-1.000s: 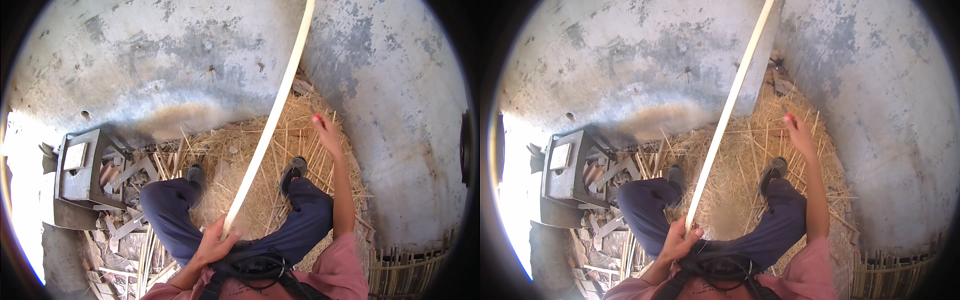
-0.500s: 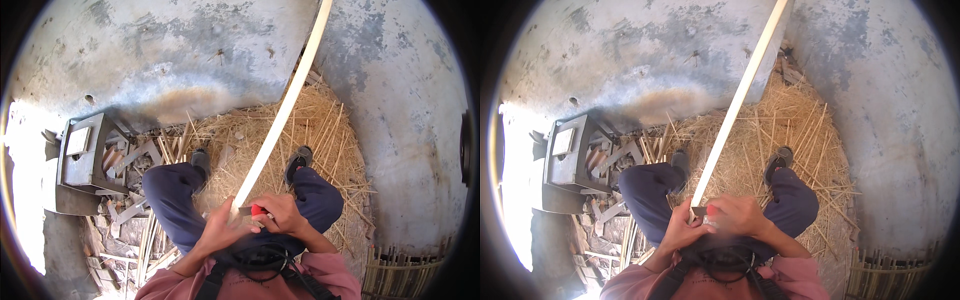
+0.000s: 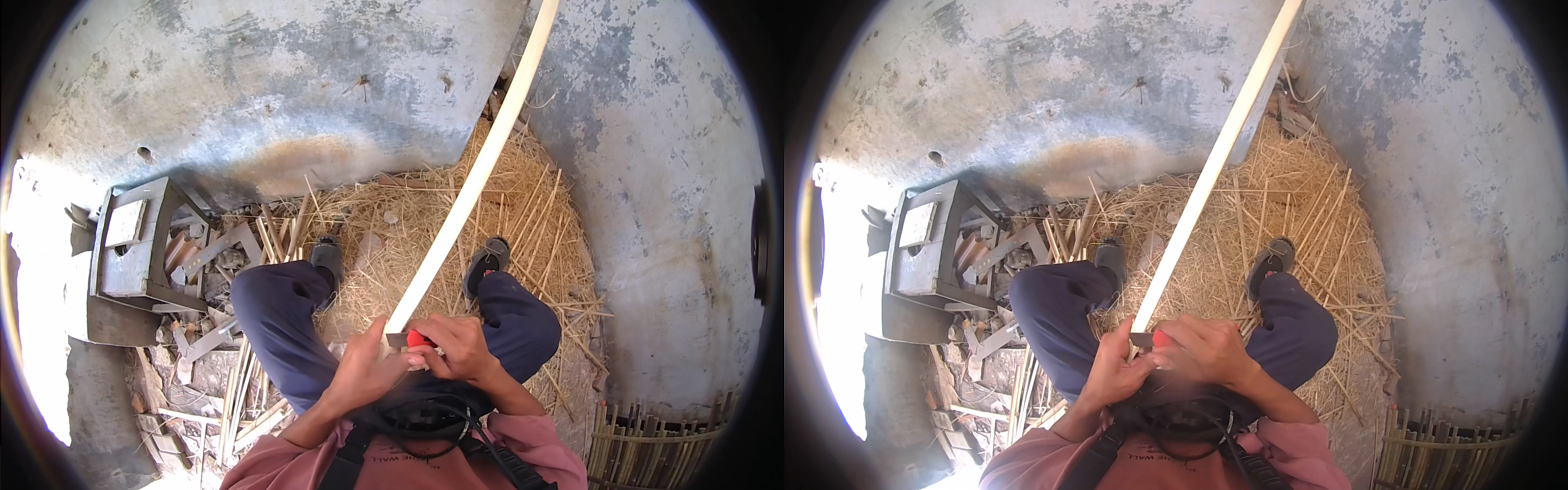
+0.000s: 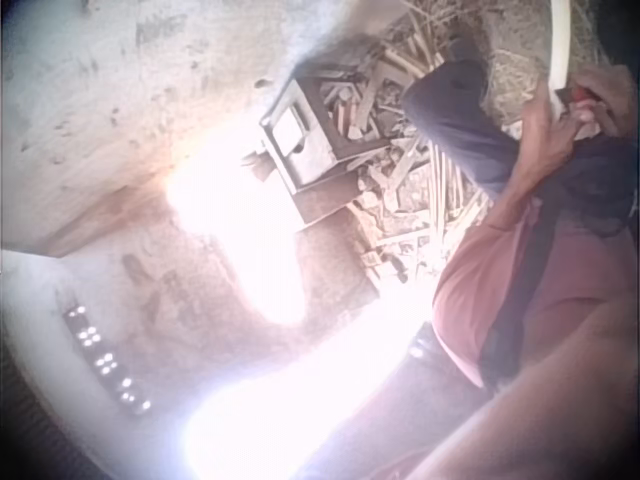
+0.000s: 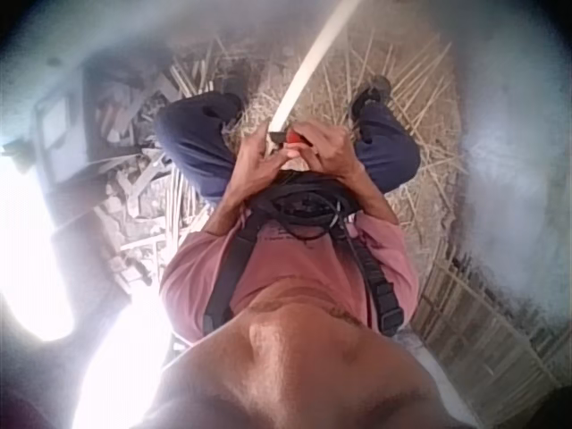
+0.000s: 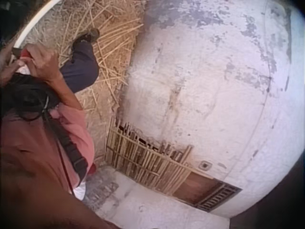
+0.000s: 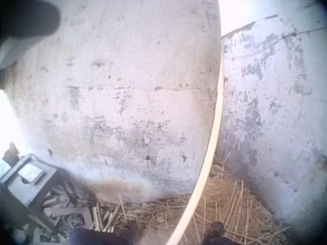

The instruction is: The person uses a utility knife to shave thin strips of wood from a long piece of bamboo, repeatedly running the blade down the edge of the wood while holding it by hand.

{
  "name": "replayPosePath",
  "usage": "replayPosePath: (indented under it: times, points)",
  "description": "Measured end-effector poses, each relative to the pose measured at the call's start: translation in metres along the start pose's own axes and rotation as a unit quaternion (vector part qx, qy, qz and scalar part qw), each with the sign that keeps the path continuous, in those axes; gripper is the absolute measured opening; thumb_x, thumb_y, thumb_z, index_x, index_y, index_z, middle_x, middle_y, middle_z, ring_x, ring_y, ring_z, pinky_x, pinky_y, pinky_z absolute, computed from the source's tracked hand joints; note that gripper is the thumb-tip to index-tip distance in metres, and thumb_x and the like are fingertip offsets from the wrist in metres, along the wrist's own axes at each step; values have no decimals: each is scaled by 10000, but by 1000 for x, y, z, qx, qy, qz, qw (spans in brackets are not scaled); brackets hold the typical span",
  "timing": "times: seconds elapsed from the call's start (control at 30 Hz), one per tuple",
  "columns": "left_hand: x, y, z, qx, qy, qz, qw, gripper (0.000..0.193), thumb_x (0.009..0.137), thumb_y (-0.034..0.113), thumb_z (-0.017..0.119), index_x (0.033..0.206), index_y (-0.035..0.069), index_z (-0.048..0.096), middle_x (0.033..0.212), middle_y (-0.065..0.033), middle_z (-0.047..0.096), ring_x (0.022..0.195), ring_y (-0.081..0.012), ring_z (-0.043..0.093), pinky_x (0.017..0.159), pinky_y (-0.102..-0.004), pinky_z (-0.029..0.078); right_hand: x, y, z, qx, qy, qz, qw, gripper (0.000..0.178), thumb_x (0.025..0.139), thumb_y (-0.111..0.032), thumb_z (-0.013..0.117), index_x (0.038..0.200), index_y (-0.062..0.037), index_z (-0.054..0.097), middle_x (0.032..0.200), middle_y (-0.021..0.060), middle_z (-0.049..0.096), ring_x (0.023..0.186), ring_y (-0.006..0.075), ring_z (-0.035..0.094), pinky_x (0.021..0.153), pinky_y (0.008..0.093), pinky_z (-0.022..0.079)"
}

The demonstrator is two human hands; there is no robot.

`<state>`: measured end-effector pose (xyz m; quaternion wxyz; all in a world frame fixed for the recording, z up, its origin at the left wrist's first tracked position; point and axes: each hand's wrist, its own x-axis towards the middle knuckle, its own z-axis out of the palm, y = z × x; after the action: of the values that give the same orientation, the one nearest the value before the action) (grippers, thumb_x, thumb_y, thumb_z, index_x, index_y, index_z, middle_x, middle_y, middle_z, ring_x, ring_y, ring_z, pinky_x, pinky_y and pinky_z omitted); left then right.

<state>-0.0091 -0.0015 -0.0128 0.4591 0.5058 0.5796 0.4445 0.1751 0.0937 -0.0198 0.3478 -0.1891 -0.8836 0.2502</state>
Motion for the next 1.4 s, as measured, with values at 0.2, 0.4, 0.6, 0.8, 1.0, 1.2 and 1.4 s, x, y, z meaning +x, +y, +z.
replayPosePath:
  times: [0.2,0.4,0.6,0.8,1.0,1.2,1.4]
  points:
    - [0,-9,0,39,9,27,999,543,896,279,854,1196,-84,584,671,-170,627,570,-284,640,560,-399,485,5,-14,-2,-64,22,18,998,262,914,-208,741,1098,-21,727,789,80,660,591,255,662,528,357,512]
    - [4,-12,11,13,58,41,997,465,905,263,849,1180,-37,625,697,-180,649,580,-298,655,564,-401,491,1,-16,2,-123,32,58,990,406,887,-410,805,1086,-68,715,757,25,612,600,195,646,519,332,507]
    - [5,-9,15,36,88,6,995,454,870,309,883,1134,3,675,769,-202,706,661,-340,731,592,-395,530,6,-15,-2,-138,43,50,988,409,902,-421,793,1096,-68,727,712,20,573,559,191,616,496,332,492]
    - [7,-6,17,53,118,34,991,454,840,311,907,1115,17,699,778,-193,717,669,-349,739,590,-392,540,12,-15,-8,-145,48,31,988,400,889,-396,806,1103,-64,739,703,25,570,544,194,602,489,338,472]
    - [9,-6,20,17,155,58,986,402,920,363,849,1027,6,700,590,38,486,566,-33,427,511,-258,358,16,-14,-13,-161,48,32,985,352,872,-315,823,1108,-64,752,699,25,573,559,189,611,486,337,462]
    - [5,-21,15,81,168,83,979,461,911,397,831,1045,-15,672,576,-61,502,518,-165,494,491,-331,401,29,-10,-20,-157,63,20,985,310,879,-278,817,1096,-65,757,720,26,610,565,195,623,489,340,464]
    - [3,-29,9,112,159,109,975,370,912,242,808,1054,-52,634,552,-161,545,470,-374,600,461,-412,434,37,-8,-29,-164,52,15,985,282,891,-251,808,1089,-58,753,761,33,666,566,205,641,500,342,481]
